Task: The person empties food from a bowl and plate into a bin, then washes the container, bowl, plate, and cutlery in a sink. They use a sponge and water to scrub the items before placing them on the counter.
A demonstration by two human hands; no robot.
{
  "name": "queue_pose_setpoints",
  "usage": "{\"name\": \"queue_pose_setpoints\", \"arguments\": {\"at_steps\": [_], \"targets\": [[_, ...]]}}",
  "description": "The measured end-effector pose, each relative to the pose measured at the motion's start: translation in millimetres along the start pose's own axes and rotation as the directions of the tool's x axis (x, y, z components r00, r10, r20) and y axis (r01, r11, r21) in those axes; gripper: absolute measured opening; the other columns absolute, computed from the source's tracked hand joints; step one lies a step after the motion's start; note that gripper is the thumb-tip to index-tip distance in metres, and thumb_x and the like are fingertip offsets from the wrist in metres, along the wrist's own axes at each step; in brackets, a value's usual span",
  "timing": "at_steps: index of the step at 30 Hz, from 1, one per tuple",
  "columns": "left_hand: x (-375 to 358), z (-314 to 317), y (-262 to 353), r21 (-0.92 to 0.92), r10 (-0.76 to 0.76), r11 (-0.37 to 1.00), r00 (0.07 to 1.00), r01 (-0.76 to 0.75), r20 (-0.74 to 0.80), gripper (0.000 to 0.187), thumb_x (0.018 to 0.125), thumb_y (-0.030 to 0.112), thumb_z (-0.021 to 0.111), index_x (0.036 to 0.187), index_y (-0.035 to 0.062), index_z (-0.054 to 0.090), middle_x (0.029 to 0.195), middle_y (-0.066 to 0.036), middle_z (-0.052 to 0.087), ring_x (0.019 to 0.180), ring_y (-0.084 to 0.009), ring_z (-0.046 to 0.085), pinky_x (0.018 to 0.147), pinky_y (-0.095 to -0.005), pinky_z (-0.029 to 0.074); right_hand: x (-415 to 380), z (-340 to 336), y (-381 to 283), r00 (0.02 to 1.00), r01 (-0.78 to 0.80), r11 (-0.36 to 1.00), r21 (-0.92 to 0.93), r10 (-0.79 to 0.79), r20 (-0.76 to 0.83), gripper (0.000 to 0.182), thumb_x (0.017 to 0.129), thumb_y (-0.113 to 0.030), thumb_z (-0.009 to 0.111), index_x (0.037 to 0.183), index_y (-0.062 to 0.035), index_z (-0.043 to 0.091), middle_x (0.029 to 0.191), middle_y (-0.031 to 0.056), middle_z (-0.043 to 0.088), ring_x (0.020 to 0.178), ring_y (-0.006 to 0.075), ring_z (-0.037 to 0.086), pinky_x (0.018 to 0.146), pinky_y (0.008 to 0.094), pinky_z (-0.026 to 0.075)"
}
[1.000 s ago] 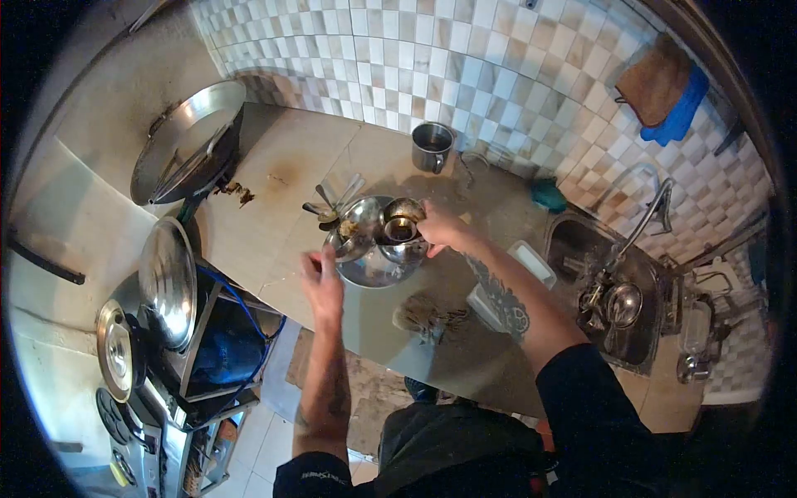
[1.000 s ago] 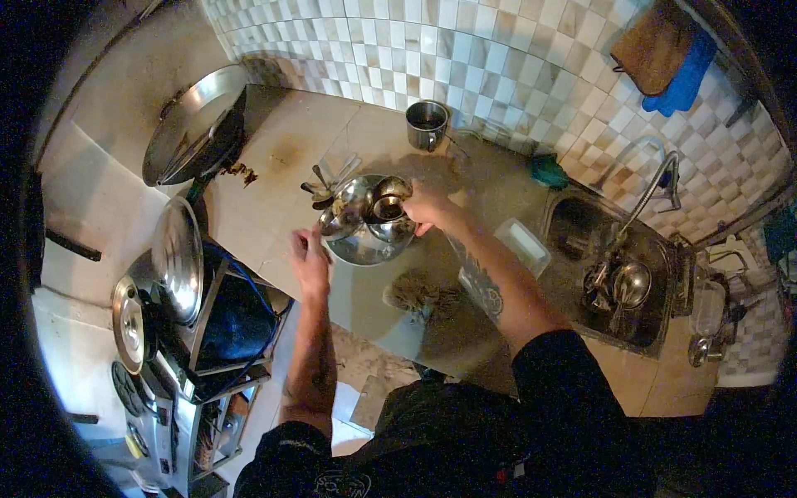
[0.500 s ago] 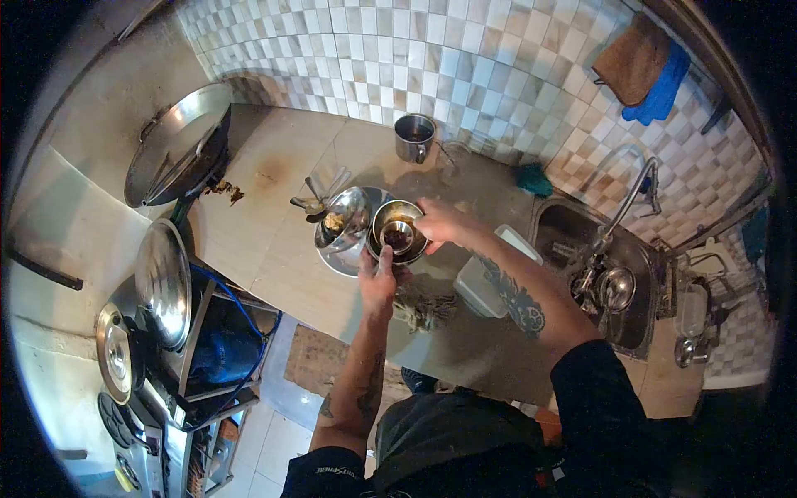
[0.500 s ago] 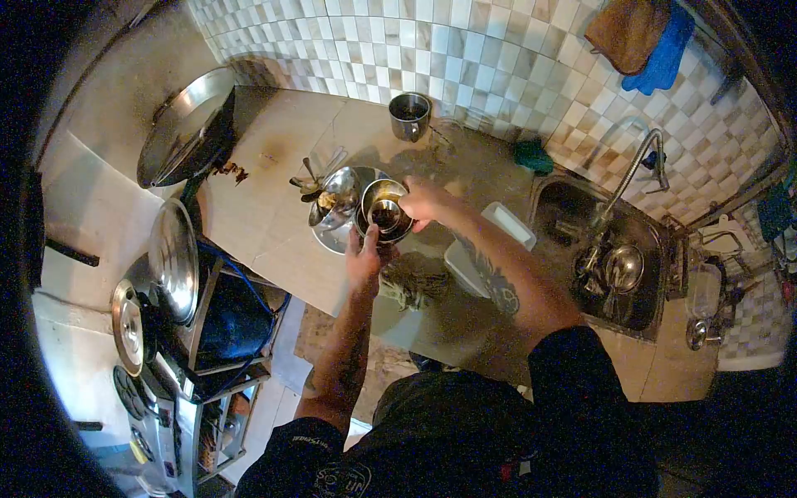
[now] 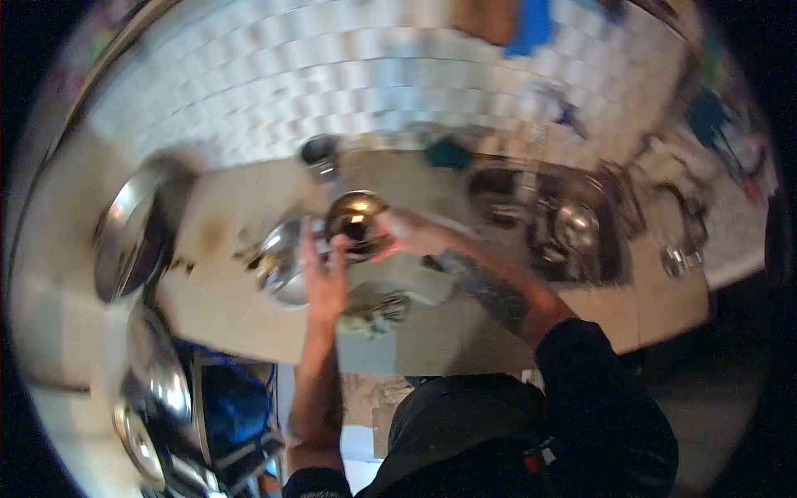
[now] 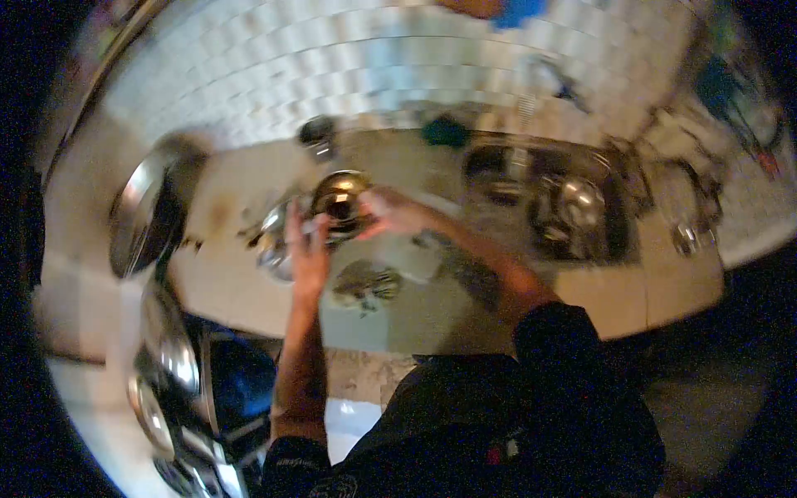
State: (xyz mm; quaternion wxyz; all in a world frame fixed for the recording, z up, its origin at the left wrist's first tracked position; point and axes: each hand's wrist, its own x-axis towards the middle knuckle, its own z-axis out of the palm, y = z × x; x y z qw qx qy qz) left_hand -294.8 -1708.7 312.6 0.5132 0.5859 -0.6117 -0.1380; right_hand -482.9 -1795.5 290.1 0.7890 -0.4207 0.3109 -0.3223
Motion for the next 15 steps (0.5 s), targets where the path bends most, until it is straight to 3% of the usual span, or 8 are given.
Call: {"name": "queue_pose_setpoints", "arguments": {"at_steps": [2,5,8,9,11,12,13,15], "targets": [[16.0,4.9,51.0,-0.008,-0.024,1.0,0.986,0.026,0.164,0.063,0.09,0.03,0.062,0.139,-0.0014,0.037,0.128,-0.026,0.047,0.113,-0.0367,0.052,0.097,-0.0418,0.042,-19.4,-17.9,4.0,0.989,0.119,0.99,0.074,-0.125,0.078,0.03,0.092,-0.026,0.047,0.102,-0.0001,0.058,0.102,0.016,0.062,0.087,0.0275,0.065,0.073,0.047,0.058],[28.9,30.0,96.7,0.155,0.18,0.962,0.948,-0.225,0.261,0.06,0.088,0.028,0.064,0.135,-0.0022,0.041,0.126,-0.026,0.049,0.111,-0.0377,0.052,0.096,-0.0413,0.042,-88.5,-44.7,-12.3,0.973,0.231,0.971,0.061,-0.232,0.014,0.035,0.094,-0.032,0.048,0.1,-0.0011,0.061,0.106,0.0138,0.063,0.087,0.0242,0.065,0.074,0.0428,0.058],[39.7,61.3,140.3,0.003,0.241,0.964,0.874,-0.267,0.421,0.056,0.087,0.027,0.065,0.13,-0.0033,0.045,0.122,-0.027,0.05,0.111,-0.0396,0.051,0.095,-0.0421,0.043,-143.5,-80.7,-18.6,0.998,0.067,0.995,0.08,-0.067,-0.008,0.039,0.093,-0.038,0.05,0.106,-0.0023,0.06,0.107,0.0105,0.064,0.088,0.0207,0.065,0.076,0.0386,0.057],[42.6,72.5,152.8,0.051,0.253,0.948,0.838,-0.315,0.484,0.052,0.087,0.027,0.066,0.125,-0.0027,0.049,0.119,-0.023,0.054,0.109,-0.0386,0.054,0.094,-0.0424,0.044,-170.6,-103.3,-21.0,0.962,0.201,0.979,-0.022,-0.193,0.194,0.052,0.092,-0.048,0.054,0.118,-0.0026,0.055,0.114,0.0129,0.061,0.101,0.0226,0.063,0.079,0.042,0.058],[58.6,88.2,181.4,0.013,0.249,0.891,0.515,-0.453,0.82,0.048,0.086,0.025,0.067,0.124,-0.0005,0.051,0.12,-0.021,0.057,0.112,-0.0335,0.055,0.093,-0.041,0.045,-194.7,-142.6,-6.8,0.977,0.211,0.971,-0.114,-0.206,0.048,0.052,0.094,-0.045,0.051,0.121,-0.0017,0.052,0.113,0.0134,0.061,0.098,0.0219,0.064,0.079,0.0399,0.058],[65.7,96.1,193.3,-0.017,0.204,0.864,0.318,-0.504,0.926,0.046,0.086,0.024,0.067,0.123,0.0005,0.053,0.12,-0.019,0.058,0.113,-0.0309,0.056,0.093,-0.0404,0.046,-210.4,-153.5,-8.7,0.992,0.124,0.992,0.019,-0.123,-0.037,0.044,0.095,-0.04,0.048,0.117,-0.0024,0.055,0.112,0.0109,0.061,0.095,0.0209,0.064,0.078,0.0396,0.058],[71.0,106.9,202.5,-0.03,0.13,0.88,0.178,-0.474,0.975,0.045,0.084,0.023,0.07,0.119,0.0003,0.056,0.115,-0.018,0.061,0.114,-0.0296,0.056,0.094,-0.0396,0.046,-226.3,-163.9,-10.4,0.992,0.058,0.985,0.164,-0.038,-0.121,0.038,0.097,-0.035,0.046,0.112,-0.0032,0.058,0.11,0.0084,0.062,0.091,0.0199,0.064,0.077,0.0394,0.058],[60.4,136.2,209.8,0.033,0.016,0.979,0.239,-0.203,0.971,0.047,0.082,0.023,0.071,0.12,0.0007,0.055,0.116,-0.018,0.06,0.113,-0.0321,0.056,0.095,-0.039,0.045,-252.8,-201.5,7.8,0.982,0.085,0.993,0.078,-0.07,-0.178,0.035,0.096,-0.03,0.046,0.116,-0.0022,0.055,0.114,0.0102,0.059,0.092,0.0218,0.064,0.076,0.0418,0.058]]}}
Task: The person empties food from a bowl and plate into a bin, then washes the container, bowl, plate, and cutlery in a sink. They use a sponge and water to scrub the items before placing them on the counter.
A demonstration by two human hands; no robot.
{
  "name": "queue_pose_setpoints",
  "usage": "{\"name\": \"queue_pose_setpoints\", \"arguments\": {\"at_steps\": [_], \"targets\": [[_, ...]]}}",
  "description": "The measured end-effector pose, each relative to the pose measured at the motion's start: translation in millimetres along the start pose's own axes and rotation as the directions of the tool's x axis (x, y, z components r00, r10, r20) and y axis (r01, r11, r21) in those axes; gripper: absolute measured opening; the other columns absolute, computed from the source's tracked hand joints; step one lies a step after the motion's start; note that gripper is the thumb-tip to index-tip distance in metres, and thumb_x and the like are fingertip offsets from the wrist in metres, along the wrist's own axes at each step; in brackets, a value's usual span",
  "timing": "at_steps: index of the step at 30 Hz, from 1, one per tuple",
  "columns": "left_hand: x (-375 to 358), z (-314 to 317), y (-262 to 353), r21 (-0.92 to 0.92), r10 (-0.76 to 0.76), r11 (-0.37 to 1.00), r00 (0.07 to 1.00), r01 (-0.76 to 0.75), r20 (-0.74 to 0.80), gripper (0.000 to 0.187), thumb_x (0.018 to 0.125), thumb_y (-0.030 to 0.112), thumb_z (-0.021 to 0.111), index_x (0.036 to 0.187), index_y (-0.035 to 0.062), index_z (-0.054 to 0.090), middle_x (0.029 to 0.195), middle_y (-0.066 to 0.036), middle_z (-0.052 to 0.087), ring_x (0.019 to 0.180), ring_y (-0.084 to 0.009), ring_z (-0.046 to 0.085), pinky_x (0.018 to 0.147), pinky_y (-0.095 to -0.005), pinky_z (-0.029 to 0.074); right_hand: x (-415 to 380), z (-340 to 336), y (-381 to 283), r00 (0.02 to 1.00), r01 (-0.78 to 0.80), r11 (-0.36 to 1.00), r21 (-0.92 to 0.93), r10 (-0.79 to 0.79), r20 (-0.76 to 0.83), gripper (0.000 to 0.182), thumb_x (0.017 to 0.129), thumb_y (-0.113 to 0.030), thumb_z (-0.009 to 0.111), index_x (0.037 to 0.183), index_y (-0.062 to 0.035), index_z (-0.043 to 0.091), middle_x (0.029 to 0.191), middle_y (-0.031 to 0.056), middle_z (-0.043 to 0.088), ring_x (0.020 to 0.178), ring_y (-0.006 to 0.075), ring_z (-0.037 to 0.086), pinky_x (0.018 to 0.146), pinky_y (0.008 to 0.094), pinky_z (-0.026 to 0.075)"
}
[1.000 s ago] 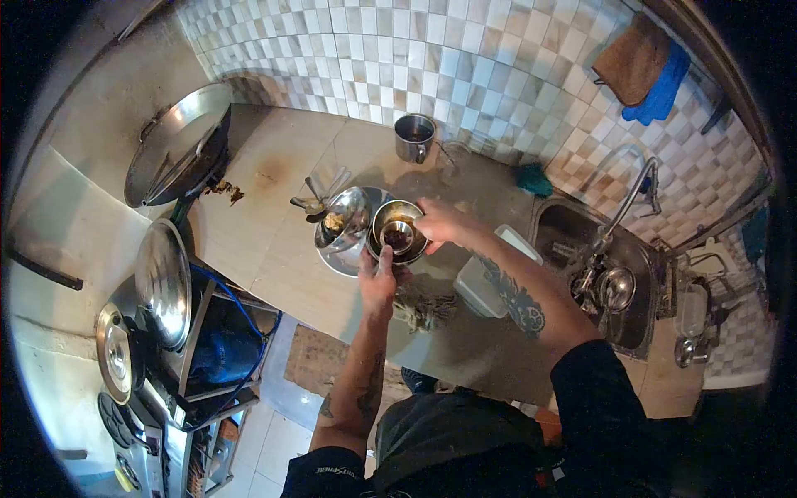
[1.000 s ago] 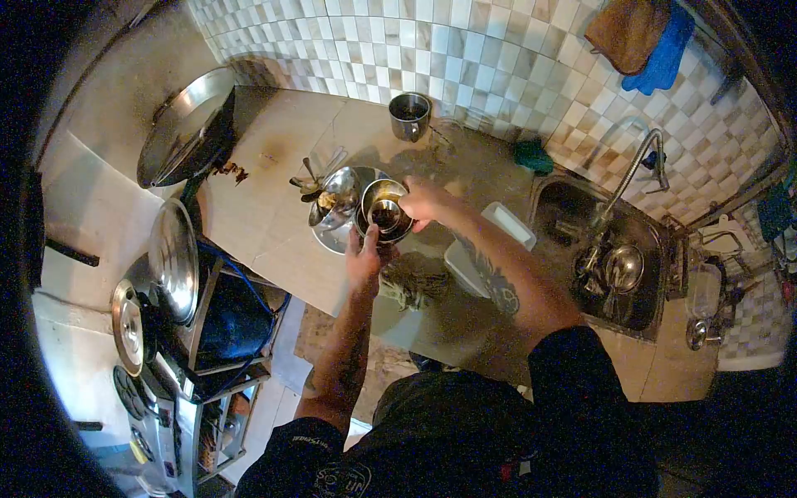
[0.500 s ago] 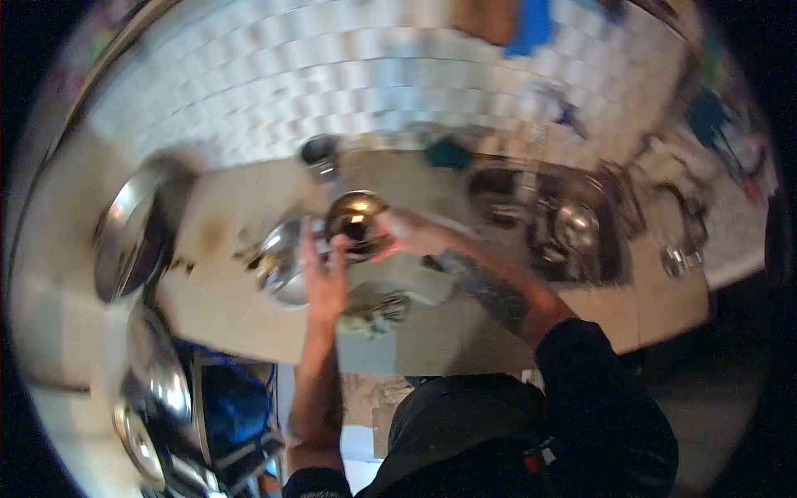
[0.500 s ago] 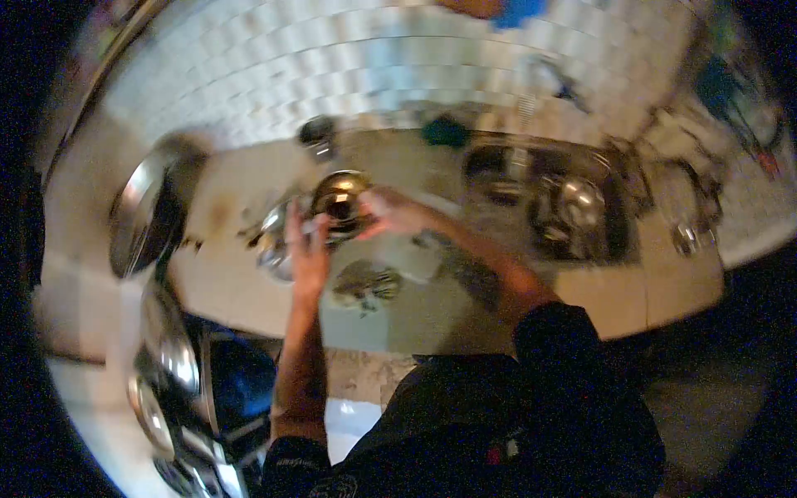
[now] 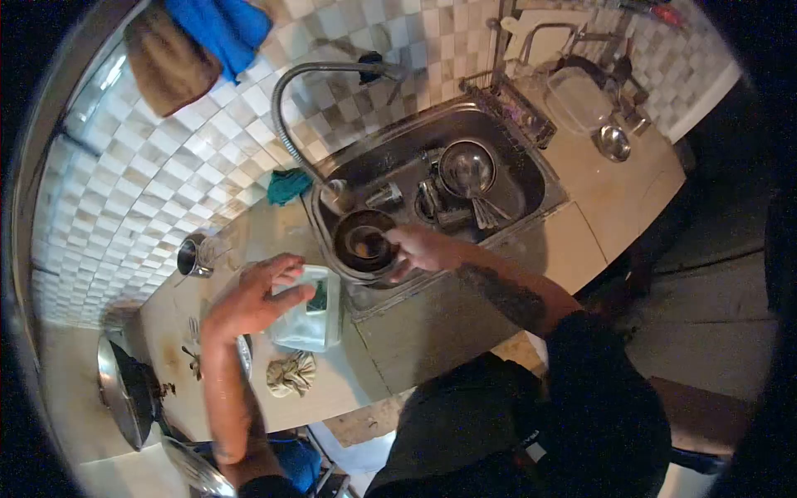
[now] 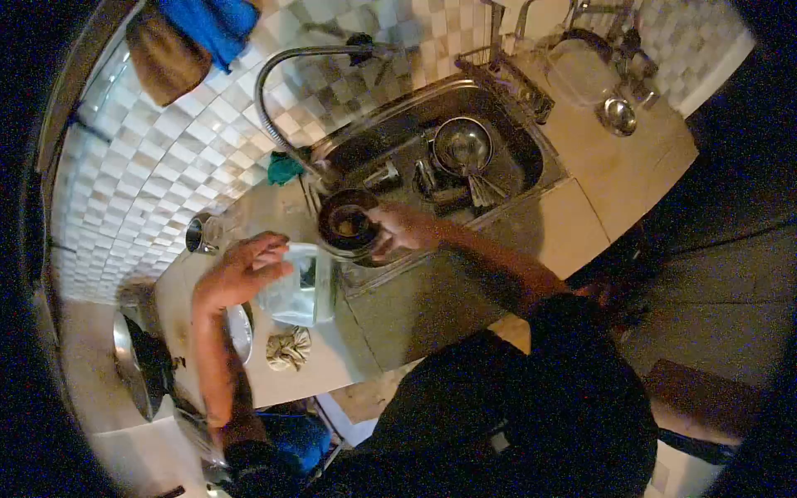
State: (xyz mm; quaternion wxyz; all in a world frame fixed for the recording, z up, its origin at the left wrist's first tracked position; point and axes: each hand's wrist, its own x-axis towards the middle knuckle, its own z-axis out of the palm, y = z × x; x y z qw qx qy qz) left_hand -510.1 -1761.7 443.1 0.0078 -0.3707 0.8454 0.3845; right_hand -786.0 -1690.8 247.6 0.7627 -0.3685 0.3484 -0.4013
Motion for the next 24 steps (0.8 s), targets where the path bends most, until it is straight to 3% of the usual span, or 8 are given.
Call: {"name": "queue_pose_setpoints", "arguments": {"at_steps": [2,7,11,15,18,21,23,24], "targets": [[29.2,30.6,-0.9,-0.1,-0.066,0.993,0.992,0.056,-0.103,0.053,0.08,0.032,0.073,0.121,0.0038,0.054,0.12,-0.017,0.058,0.112,-0.0381,0.056,0.095,-0.0428,0.045,-11.7,-40.5,12.5,0.998,-0.014,0.999,-0.037,0.011,-0.063,0.034,0.094,-0.024,0.046,0.12,-0.0016,0.051,0.117,0.0123,0.057,0.093,0.024,0.063,0.076,0.044,0.059],[64.9,119.7,-57.9,0.521,0.022,0.833,0.93,0.186,-0.367,0.056,0.076,0.018,0.071,0.127,0.0091,0.049,0.134,-0.023,0.044,0.127,-0.0436,0.04,0.105,-0.0569,0.03,11.4,-82.7,18.0,0.917,-0.219,0.945,-0.243,0.114,-0.383,0.044,0.087,-0.012,0.046,0.13,-0.0015,0.043,0.117,0.0163,0.055,0.096,0.0297,0.061,0.076,0.0461,0.059],[68.7,124.1,-106.2,0.512,-0.015,0.774,0.819,0.372,-0.573,0.059,0.073,0.01,0.067,0.129,0.0099,0.047,0.135,-0.025,0.042,0.13,-0.0436,0.035,0.107,-0.0642,0.02,59.1,-126.6,59.2,0.922,-0.385,0.695,-0.608,0.32,-0.219,0.056,0.083,-0.013,0.052,0.134,0.0022,0.039,0.123,0.0202,0.053,0.112,0.0324,0.054,0.083,0.0434,0.055],[76.8,105.3,-99.2,0.358,0.021,0.861,0.678,0.362,-0.735,0.053,0.077,0.008,0.065,0.127,0.0099,0.048,0.131,-0.023,0.047,0.122,-0.0452,0.044,0.101,-0.0518,0.037,79.1,-137.3,62.4,0.964,-0.26,0.459,-0.85,0.074,-0.255,0.069,0.083,-0.023,0.065,0.138,0.0032,0.033,0.125,0.0229,0.053,0.116,0.0323,0.051,0.093,0.0402,0.046],[104.7,115.4,-74.0,0.227,-0.085,0.933,0.783,0.28,-0.616,0.031,0.08,0.009,0.063,0.111,0.0058,0.059,0.105,-0.02,0.063,0.099,-0.0376,0.061,0.086,-0.043,0.048,132.5,-159.2,3.2,0.729,0.297,0.687,-0.664,-0.612,-0.307,0.083,0.08,-0.035,0.074,0.139,0.0019,0.03,0.126,0.0253,0.05,0.118,0.0317,0.051,0.093,0.0391,0.045],[147.2,147.9,-81.6,-0.003,-0.13,0.99,0.885,0.144,-0.447,0.015,0.081,0.009,0.062,0.094,0.0025,0.066,0.088,-0.017,0.069,0.085,-0.0336,0.066,0.076,-0.0403,0.052,115.2,-154.9,-120.4,0.211,0.288,0.309,-0.906,-0.944,-0.255,0.051,0.084,-0.035,0.069,0.117,-0.0013,0.05,0.102,0.0189,0.058,0.097,0.0311,0.059,0.08,0.0414,0.048],[173.0,160.6,-96.0,-0.132,-0.153,0.985,0.915,0.111,-0.374,0.015,0.083,0.011,0.062,0.093,0.0007,0.065,0.092,-0.017,0.068,0.086,-0.0314,0.066,0.075,-0.0399,0.052,100.2,-196.3,-166.1,0.513,-0.083,0.12,-0.989,-0.846,-0.146,0.046,0.085,-0.035,0.067,0.113,-0.0025,0.052,0.1,0.0192,0.057,0.09,0.0348,0.059,0.076,0.0437,0.049],[184.1,159.1,-92.2,0.12,-0.075,0.986,0.955,0.113,-0.287,0.015,0.084,0.011,0.061,0.093,0.0002,0.065,0.09,-0.016,0.068,0.084,-0.0293,0.066,0.074,-0.0392,0.053,99.6,-218.7,-168.5,0.361,-0.142,0.056,-0.988,-0.927,-0.104,0.044,0.085,-0.035,0.067,0.111,-0.0035,0.053,0.099,0.019,0.058,0.088,0.0348,0.059,0.075,0.044,0.049]]}}
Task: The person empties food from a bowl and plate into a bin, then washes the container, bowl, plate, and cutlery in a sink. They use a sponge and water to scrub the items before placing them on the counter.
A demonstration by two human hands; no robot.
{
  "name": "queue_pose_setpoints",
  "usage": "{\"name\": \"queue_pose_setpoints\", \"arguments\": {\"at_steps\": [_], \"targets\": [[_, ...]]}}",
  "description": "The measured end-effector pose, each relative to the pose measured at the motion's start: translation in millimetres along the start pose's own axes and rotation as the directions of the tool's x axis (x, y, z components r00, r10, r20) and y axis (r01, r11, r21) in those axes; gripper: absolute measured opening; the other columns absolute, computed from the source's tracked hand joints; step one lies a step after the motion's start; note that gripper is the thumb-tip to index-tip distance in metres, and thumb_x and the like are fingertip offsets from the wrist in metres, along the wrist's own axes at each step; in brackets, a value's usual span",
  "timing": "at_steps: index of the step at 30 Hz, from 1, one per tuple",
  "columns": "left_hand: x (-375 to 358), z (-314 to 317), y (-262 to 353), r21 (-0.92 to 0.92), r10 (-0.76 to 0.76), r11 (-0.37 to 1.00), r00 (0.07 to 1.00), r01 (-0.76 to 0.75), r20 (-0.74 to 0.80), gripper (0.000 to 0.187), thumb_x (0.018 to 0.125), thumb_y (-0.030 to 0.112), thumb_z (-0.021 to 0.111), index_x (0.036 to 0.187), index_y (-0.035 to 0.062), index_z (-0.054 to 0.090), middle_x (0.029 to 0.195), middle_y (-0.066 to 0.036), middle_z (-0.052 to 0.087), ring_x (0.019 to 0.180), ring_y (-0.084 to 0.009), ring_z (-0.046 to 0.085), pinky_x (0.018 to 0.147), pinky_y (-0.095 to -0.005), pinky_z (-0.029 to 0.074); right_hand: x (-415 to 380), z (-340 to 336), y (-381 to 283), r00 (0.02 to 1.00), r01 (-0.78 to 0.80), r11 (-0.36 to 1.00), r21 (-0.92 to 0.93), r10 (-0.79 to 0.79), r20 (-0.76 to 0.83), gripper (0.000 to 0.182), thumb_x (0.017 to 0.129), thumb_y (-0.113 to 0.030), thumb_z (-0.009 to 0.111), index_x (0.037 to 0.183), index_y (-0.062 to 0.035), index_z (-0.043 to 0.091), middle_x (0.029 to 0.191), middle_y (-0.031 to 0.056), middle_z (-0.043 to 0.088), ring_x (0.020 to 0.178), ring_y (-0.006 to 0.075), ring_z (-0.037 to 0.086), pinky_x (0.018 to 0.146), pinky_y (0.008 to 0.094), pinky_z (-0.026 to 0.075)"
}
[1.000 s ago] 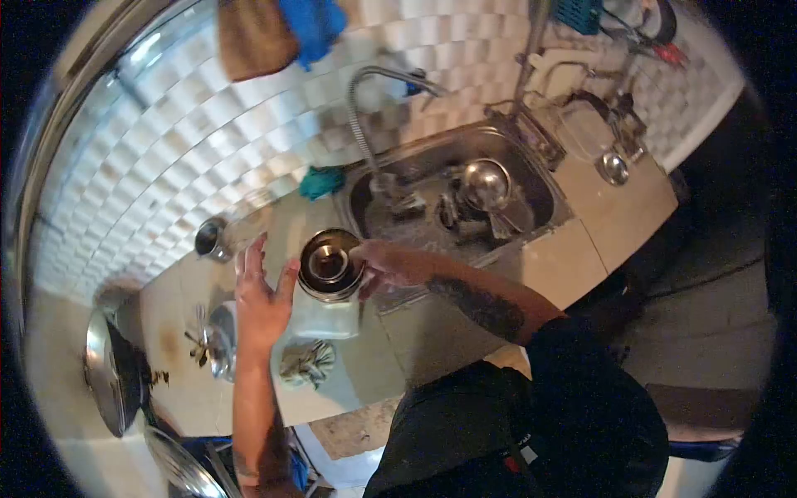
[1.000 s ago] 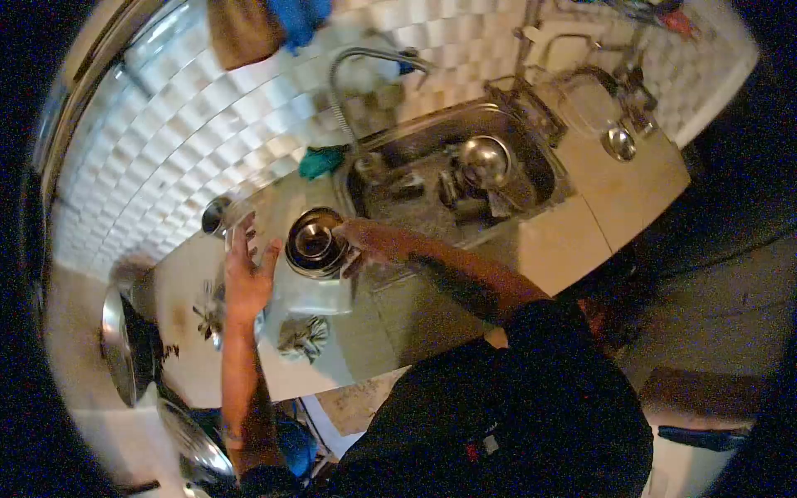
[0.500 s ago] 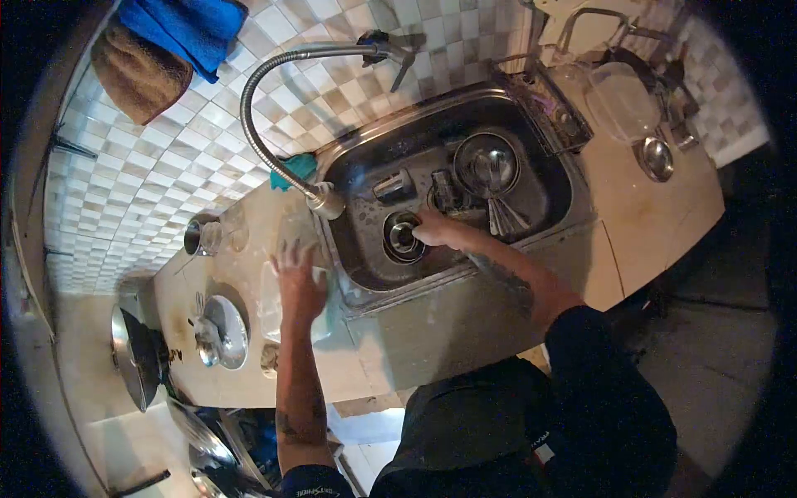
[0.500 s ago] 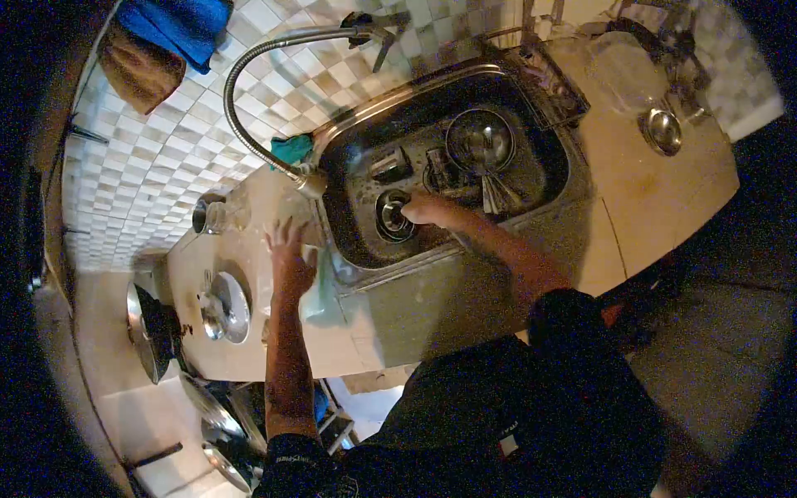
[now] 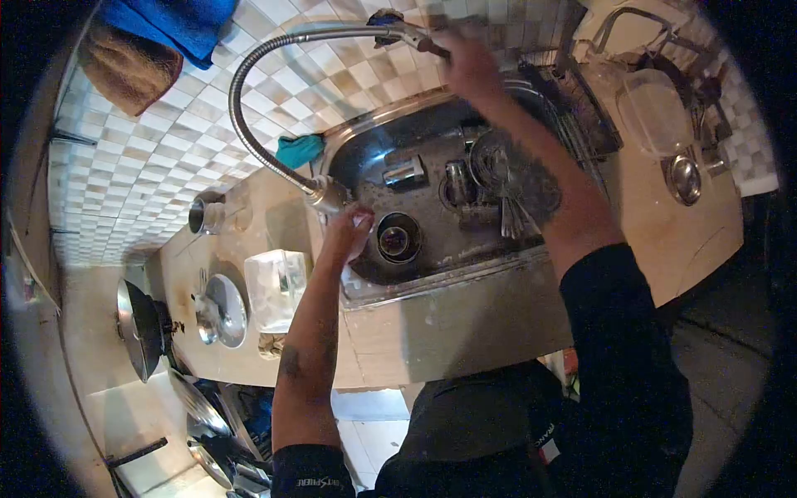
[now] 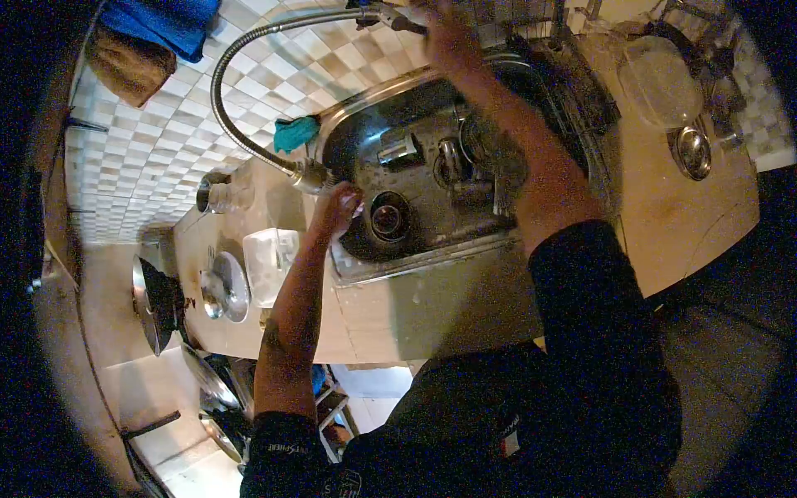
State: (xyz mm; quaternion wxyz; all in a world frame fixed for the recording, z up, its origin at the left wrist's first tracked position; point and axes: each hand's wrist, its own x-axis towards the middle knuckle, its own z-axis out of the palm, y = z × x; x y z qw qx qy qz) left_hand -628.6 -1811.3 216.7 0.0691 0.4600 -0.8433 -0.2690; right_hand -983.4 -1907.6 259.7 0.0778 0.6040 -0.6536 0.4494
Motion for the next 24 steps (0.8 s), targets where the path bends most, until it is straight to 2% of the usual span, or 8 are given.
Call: {"name": "queue_pose_setpoints", "arguments": {"at_steps": [3,5,8,10,13,17,18,24], "targets": [[26.4,8.5,16.9,-0.001,-0.056,0.998,0.992,0.056,0.115,0.017,0.088,0.015,0.06,0.092,-0.0006,0.064,0.085,-0.012,0.067,0.078,-0.0234,0.065,0.067,-0.0374,0.053,-5.5,2.5,20.9,0.975,0.009,0.999,-0.035,-0.016,-0.221,0.037,0.085,-0.036,0.064,0.105,-0.0055,0.055,0.097,0.0181,0.059,0.082,0.0344,0.06,0.071,0.0445,0.049],[39.3,22.0,23.5,-0.776,-0.412,0.486,0.888,0.402,0.202,0.021,0.091,0.019,0.058,0.089,-0.0006,0.064,0.082,-0.01,0.065,0.074,-0.0196,0.063,0.063,-0.0363,0.052,-46.6,3.2,2.1,0.991,-0.134,0.968,0.213,0.131,0.03,0.033,0.086,-0.034,0.062,0.103,-0.0059,0.056,0.094,0.0168,0.061,0.078,0.0334,0.06,0.069,0.0445,0.049],[58.3,41.9,4.5,-0.547,-0.401,0.773,0.916,0.32,-0.03,0.032,0.093,0.03,0.055,0.084,0.0016,0.066,0.084,-0.011,0.066,0.073,-0.0211,0.063,0.059,-0.0367,0.051,-133.1,26.4,-33.6,0.758,-0.463,0.833,0.304,0.194,0.623,0.024,0.079,-0.015,0.061,0.1,-0.0031,0.058,0.091,0.0218,0.062,0.09,0.0365,0.061,0.079,0.0461,0.048],[53.3,30.2,31.9,-0.125,-0.35,0.927,0.935,0.354,0.053,0.029,0.09,0.031,0.057,0.084,0.0039,0.067,0.088,-0.015,0.067,0.082,-0.0332,0.064,0.068,-0.0422,0.053,-190.6,64.1,-30.7,0.652,-0.151,0.942,0.298,-0.132,0.747,0.036,0.076,-0.012,0.063,0.111,-0.005,0.058,0.107,0.0219,0.06,0.103,0.0359,0.057,0.089,0.0449,0.045],[34.0,30.7,56.7,0.462,-0.159,0.885,0.892,-0.062,0.424,0.031,0.082,0.033,0.063,0.093,0.0048,0.067,0.104,-0.021,0.065,0.098,-0.039,0.061,0.083,-0.0464,0.051,-212.6,71.3,-50.4,0.803,0.185,0.965,0.187,-0.258,0.538,0.051,0.073,-0.008,0.065,0.123,-0.0096,0.056,0.118,0.0187,0.056,0.112,0.0373,0.052,0.093,0.0456,0.044],[-8.1,86.5,4.0,0.293,0.153,0.933,0.968,-0.207,0.198,0.052,0.072,0.032,0.07,0.115,0.0059,0.059,0.124,-0.023,0.055,0.111,-0.0377,0.055,0.094,-0.0467,0.046,-200.2,105.9,-33.0,0.738,0.35,0.935,-0.059,-0.236,0.632,0.043,0.086,-0.013,0.052,0.129,-0.014,0.055,0.124,0.0153,0.054,0.119,0.034,0.048,0.095,0.0462,0.043],[-11.5,91.4,-1.4,0.26,0.162,0.943,0.969,-0.208,0.188,0.056,0.071,0.03,0.071,0.119,0.0061,0.056,0.127,-0.023,0.052,0.113,-0.0381,0.054,0.095,-0.0464,0.045,-177.1,97.8,-38.8,0.598,0.049,0.986,-0.161,0.1,0.795,0.039,0.091,-0.018,0.046,0.129,-0.015,0.055,0.127,0.0145,0.053,0.12,0.0321,0.049,0.095,0.0464,0.043],[-4.3,71.3,-10.8,0.135,0.034,0.987,0.924,-0.092,0.382,0.061,0.067,0.017,0.072,0.124,0.009,0.053,0.13,-0.021,0.049,0.115,-0.0401,0.052,0.096,-0.045,0.045,-175.3,89.0,-24.6,0.859,0.172,0.957,-0.235,-0.029,0.51,0.049,0.086,-0.013,0.053,0.134,-0.0084,0.047,0.142,0.0192,0.039,0.127,0.0374,0.042,0.105,0.0486,0.035]]}}
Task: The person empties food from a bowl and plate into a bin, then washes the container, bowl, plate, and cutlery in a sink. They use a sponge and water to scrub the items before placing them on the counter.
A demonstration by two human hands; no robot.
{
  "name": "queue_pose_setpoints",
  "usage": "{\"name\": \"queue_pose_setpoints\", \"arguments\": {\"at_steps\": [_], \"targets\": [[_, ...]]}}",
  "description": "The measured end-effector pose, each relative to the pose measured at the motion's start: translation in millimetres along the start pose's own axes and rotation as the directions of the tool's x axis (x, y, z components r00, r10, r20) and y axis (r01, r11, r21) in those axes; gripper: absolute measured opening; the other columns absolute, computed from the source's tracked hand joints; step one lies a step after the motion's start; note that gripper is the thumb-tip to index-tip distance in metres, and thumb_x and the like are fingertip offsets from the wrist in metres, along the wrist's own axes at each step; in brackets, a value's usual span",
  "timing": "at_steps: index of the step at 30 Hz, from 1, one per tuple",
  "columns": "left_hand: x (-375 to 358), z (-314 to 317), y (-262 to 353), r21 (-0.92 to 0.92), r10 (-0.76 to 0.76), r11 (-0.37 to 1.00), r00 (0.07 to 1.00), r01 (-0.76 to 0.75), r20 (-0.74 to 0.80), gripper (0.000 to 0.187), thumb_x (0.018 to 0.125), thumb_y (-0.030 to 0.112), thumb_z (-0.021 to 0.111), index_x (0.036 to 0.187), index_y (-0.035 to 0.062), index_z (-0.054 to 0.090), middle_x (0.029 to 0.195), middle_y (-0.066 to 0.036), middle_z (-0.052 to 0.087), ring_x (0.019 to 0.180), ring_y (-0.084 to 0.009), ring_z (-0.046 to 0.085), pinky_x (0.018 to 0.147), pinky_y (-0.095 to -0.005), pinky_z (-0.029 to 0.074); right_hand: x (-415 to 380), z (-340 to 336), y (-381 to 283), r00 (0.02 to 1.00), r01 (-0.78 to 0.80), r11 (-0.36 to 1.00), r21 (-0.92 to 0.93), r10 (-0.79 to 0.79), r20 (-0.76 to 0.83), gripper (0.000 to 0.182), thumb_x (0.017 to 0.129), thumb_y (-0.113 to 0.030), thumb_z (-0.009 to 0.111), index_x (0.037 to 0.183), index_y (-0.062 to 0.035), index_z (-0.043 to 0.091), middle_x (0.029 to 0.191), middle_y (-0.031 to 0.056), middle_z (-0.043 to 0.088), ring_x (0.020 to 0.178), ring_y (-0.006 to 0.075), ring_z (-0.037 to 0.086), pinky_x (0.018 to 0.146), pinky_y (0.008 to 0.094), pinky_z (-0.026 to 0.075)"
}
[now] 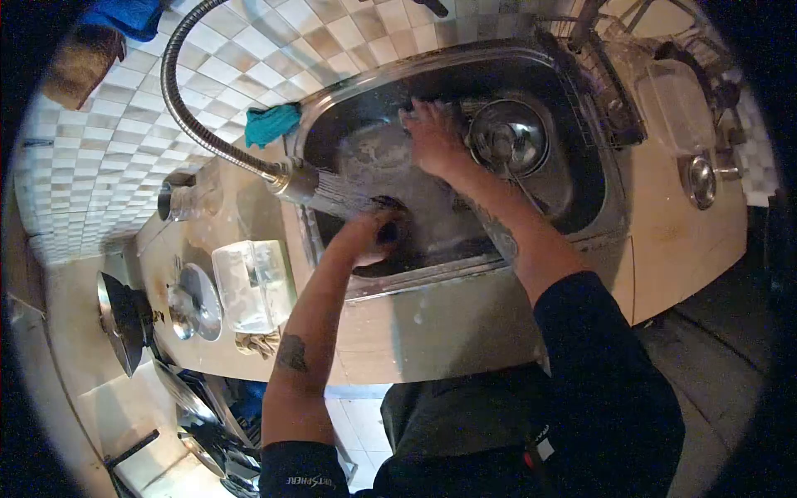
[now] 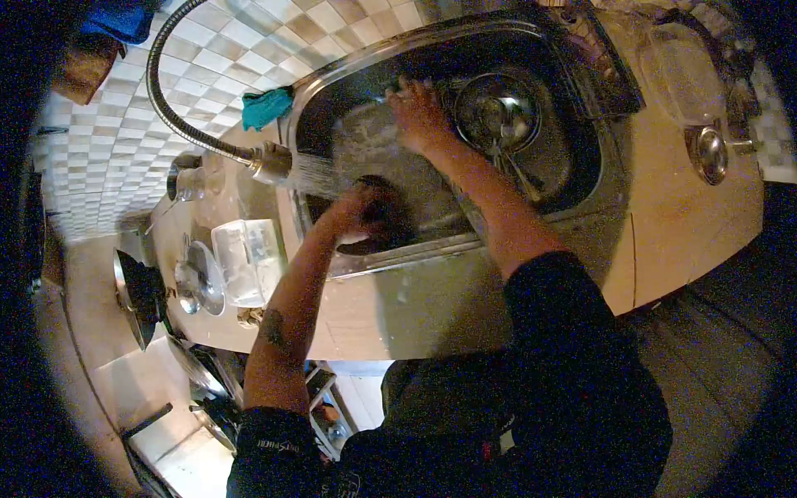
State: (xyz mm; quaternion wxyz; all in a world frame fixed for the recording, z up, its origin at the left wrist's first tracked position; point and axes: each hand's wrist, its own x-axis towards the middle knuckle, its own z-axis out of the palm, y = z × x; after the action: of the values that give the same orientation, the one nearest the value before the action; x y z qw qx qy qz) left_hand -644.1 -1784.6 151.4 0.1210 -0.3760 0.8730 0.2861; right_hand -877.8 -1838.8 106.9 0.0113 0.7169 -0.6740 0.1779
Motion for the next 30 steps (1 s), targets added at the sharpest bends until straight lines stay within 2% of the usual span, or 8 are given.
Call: {"name": "queue_pose_setpoints", "arguments": {"at_steps": [5,8,14,18,21,25,27,30], "targets": [[16.6,-3.9,-5.0,0.323,0.089,0.94,0.993,-0.111,0.082,0.06,0.064,0.019,0.074,0.12,0.0089,0.055,0.119,-0.023,0.057,0.114,-0.0383,0.054,0.09,-0.0448,0.048,-44.4,14.6,-25.4,0.989,-0.1,0.879,0.466,0.036,0.143,0.054,0.081,-0.008,0.055,0.134,-0.0071,0.046,0.138,0.0216,0.043,0.126,0.0381,0.042,0.104,0.0447,0.036],[13.2,-54.1,21.6,-0.026,-0.025,0.999,0.999,0.026,0.041,0.066,0.06,0.019,0.077,0.121,0.0102,0.055,0.112,-0.019,0.063,0.105,-0.0397,0.059,0.092,-0.0451,0.048,-54.0,9.6,-26.7,0.851,-0.418,0.625,0.659,0.016,0.525,0.055,0.08,-0.006,0.053,0.135,-0.0078,0.045,0.133,0.0222,0.047,0.124,0.0366,0.046,0.104,0.0423,0.037],[-6.7,-40.8,-2.3,-0.337,-0.199,0.929,0.974,0.152,-0.108,0.053,0.064,0.02,0.077,0.114,0.0081,0.059,0.095,-0.013,0.067,0.086,-0.0302,0.065,0.078,-0.0386,0.052,-68.9,-26.1,-58.7,0.976,-0.132,0.644,0.753,-0.047,0.211,0.055,0.077,-0.011,0.053,0.132,-0.0084,0.048,0.127,0.0188,0.053,0.12,0.0374,0.048,0.102,0.0427,0.039],[-16.6,-52.1,6.6,-0.928,-0.404,0.371,0.905,0.027,-0.136,0.032,0.072,0.013,0.072,0.099,0.0063,0.056,0.086,-0.002,0.058,0.07,-0.0103,0.056,0.053,-0.0253,0.048,-61.7,-50.0,-61.7,0.896,0.065,0.876,0.479,-0.262,0.358,0.043,0.076,-0.017,0.058,0.117,-0.007,0.059,0.125,0.0182,0.053,0.117,0.0346,0.05,0.098,0.0413,0.042],[-4.6,-57.6,8.3,-0.809,-0.393,0.586,0.889,0.045,-0.234,0.028,0.075,0.012,0.07,0.098,0.0068,0.054,0.089,-0.003,0.058,0.069,-0.0103,0.056,0.052,-0.0244,0.047,-64.4,-44.6,-64.7,0.829,0.533,0.783,0.322,-0.559,-0.015,0.032,0.075,-0.021,0.061,0.103,-0.0069,0.065,0.124,0.0158,0.054,0.115,0.0302,0.051,0.095,0.0439,0.042],[15.9,-46.6,-8.4,-0.132,0.052,0.983,0.874,-0.131,-0.482,0.035,0.074,0.01,0.071,0.103,0.007,0.052,0.086,-0.006,0.06,0.069,-0.0141,0.056,0.06,-0.0282,0.05,-55.4,-41.5,-72.9,0.592,0.696,0.686,0.21,-0.715,0.373,0.028,0.078,-0.032,0.061,0.088,-0.0074,0.069,0.126,0.0117,0.054,0.123,0.0279,0.045,0.105,0.0469,0.033],[12.0,-53.7,-9.2,-0.423,-0.098,0.9,0.897,-0.105,-0.432,0.039,0.072,0.01,0.074,0.105,0.0071,0.052,0.095,-0.008,0.059,0.08,-0.0153,0.055,0.07,-0.0291,0.048,-70.9,8.7,-56.0,0.574,0.805,0.573,0.155,-0.818,0.046,0.031,0.081,-0.036,0.059,0.079,-0.0071,0.07,0.127,0.0103,0.054,0.126,0.0273,0.041,0.11,0.0478,0.028],[14.7,-56.0,-9.1,-0.824,-0.238,0.544,0.912,-0.16,-0.334,0.044,0.074,0.014,0.075,0.11,0.0076,0.05,0.104,-0.009,0.059,0.091,-0.0173,0.055,0.082,-0.0313,0.047,-70.9,-5.2,-61.2,0.538,0.779,0.537,0.325,-0.838,0.094,0.021,0.073,-0.024,0.059,0.08,-0.0095,0.072,0.126,0.01,0.057,0.131,0.0283,0.039,0.115,0.0476,0.019]]}}
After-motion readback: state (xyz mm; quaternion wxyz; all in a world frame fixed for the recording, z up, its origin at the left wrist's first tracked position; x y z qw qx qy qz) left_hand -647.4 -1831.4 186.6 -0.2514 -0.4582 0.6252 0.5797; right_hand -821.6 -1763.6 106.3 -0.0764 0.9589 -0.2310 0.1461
